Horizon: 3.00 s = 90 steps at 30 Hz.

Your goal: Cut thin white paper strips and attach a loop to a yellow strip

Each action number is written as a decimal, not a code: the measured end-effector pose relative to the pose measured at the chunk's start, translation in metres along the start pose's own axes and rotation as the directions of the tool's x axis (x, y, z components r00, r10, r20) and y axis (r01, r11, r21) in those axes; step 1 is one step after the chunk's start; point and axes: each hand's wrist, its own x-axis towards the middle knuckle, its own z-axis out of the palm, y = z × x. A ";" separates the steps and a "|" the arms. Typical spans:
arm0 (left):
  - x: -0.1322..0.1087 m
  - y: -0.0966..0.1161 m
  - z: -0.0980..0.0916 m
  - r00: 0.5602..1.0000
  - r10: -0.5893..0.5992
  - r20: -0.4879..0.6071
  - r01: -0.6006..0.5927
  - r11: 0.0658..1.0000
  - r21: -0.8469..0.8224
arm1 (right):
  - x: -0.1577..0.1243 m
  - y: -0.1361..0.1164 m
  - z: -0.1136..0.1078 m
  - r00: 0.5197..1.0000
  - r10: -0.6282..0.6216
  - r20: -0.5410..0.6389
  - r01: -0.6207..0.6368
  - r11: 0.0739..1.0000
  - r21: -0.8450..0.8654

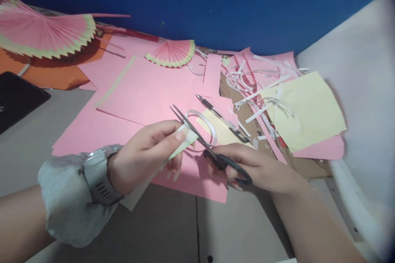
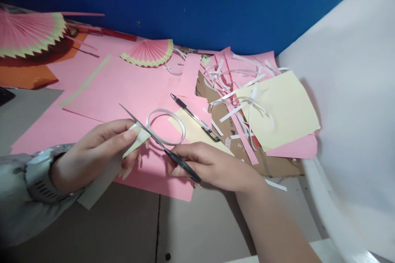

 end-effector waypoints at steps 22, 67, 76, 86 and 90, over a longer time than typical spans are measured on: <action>-0.002 -0.004 -0.002 1.000 -0.014 -0.005 0.014 0.995 0.101 | 0.002 0.001 0.004 0.999 -0.044 -0.025 0.042 0.996 -0.081; 0.000 -0.008 -0.001 0.999 0.042 -0.011 -0.041 0.993 0.109 | 0.001 0.003 0.008 0.998 0.003 -0.067 -0.007 0.998 -0.057; 0.000 -0.009 -0.001 0.999 0.040 -0.007 -0.040 0.997 0.060 | 0.002 0.005 0.009 0.997 0.000 -0.076 -0.003 0.999 -0.049; 0.000 -0.009 -0.001 0.999 0.043 -0.017 -0.042 0.996 0.074 | 0.002 0.002 0.009 0.996 0.025 -0.086 -0.032 0.997 -0.076; 0.001 -0.008 -0.001 0.999 0.047 -0.010 -0.047 0.997 0.060 | 0.003 0.003 0.009 0.992 0.070 -0.106 -0.077 0.995 -0.061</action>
